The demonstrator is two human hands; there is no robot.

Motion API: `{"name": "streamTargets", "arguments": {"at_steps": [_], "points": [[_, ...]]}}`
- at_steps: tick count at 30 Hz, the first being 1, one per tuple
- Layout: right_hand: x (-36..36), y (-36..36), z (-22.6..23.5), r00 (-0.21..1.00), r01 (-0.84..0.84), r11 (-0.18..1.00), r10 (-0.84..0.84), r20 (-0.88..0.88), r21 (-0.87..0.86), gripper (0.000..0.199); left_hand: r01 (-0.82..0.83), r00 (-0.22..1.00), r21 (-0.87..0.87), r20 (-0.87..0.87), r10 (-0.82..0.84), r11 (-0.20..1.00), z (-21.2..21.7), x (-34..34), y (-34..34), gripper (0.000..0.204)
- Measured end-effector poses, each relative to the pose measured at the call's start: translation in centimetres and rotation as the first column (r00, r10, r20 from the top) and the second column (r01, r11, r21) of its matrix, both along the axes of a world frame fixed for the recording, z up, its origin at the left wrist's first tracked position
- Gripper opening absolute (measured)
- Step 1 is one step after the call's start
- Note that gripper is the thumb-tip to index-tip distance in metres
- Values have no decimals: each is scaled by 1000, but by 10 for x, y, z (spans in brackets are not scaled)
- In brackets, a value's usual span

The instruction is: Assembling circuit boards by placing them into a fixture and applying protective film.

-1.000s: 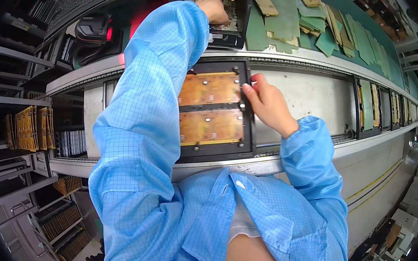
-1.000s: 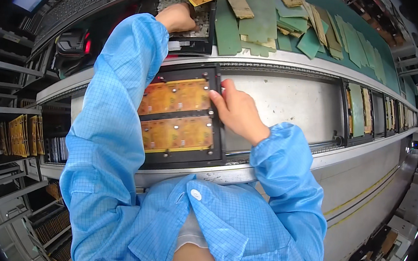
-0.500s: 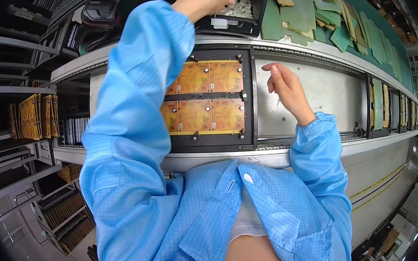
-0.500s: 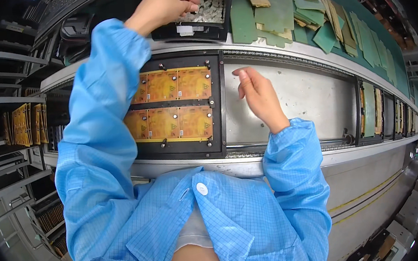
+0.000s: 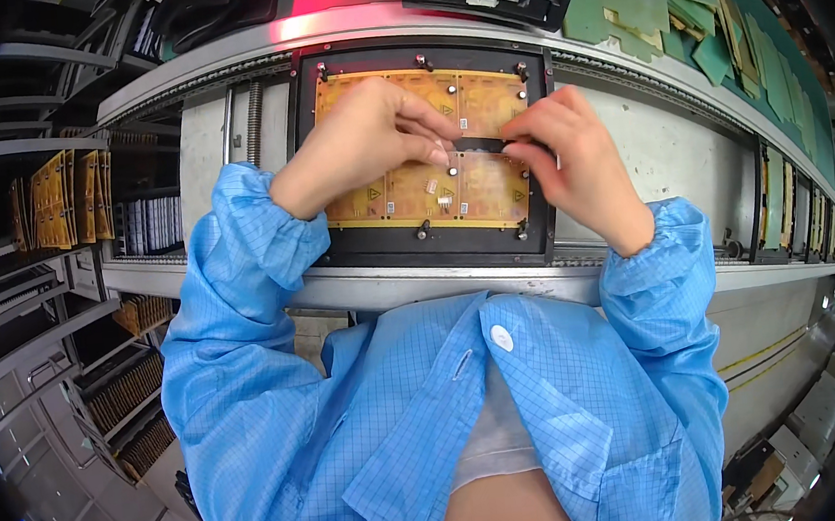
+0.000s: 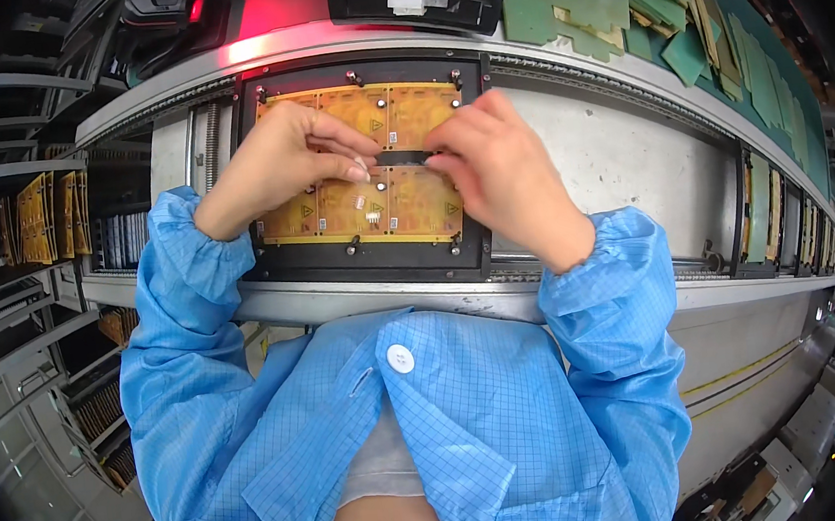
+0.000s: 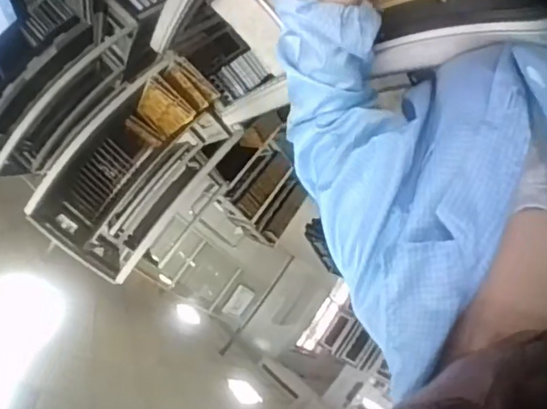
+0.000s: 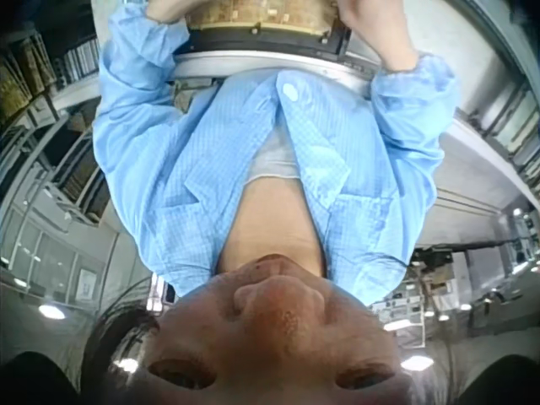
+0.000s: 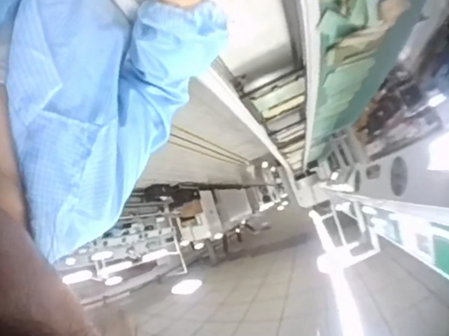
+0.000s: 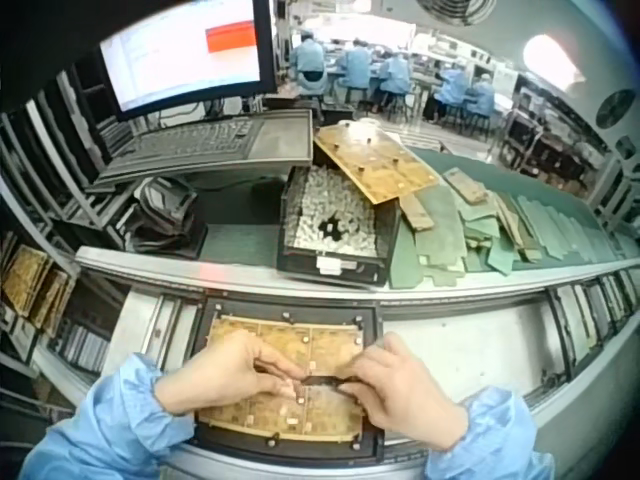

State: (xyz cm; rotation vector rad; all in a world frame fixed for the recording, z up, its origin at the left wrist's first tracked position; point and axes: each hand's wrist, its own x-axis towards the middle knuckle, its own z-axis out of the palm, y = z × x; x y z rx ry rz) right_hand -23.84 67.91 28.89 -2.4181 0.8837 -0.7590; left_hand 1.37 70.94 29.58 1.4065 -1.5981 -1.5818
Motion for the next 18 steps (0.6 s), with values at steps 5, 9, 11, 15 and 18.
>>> {"name": "streamTargets", "arguments": {"at_steps": [5,9,11,15,18], "points": [[25,16,-8,980,-185,983,185,-70,-6,21,-131,991,12,28,130,991,4,18,3,23],[44,24,-13,984,-172,985,171,-55,-13,23,-83,997,-42,-4,83,996,-4,29,8,19],[49,25,-14,966,-255,967,255,-35,-10,23,-119,993,-47,-25,118,992,-3,33,10,18],[51,21,-18,946,-321,947,320,-48,-7,23,-200,979,10,-27,200,980,1,42,13,15],[42,16,-16,944,-329,944,330,-17,22,16,-215,976,54,-9,215,975,3,51,14,19]]}}
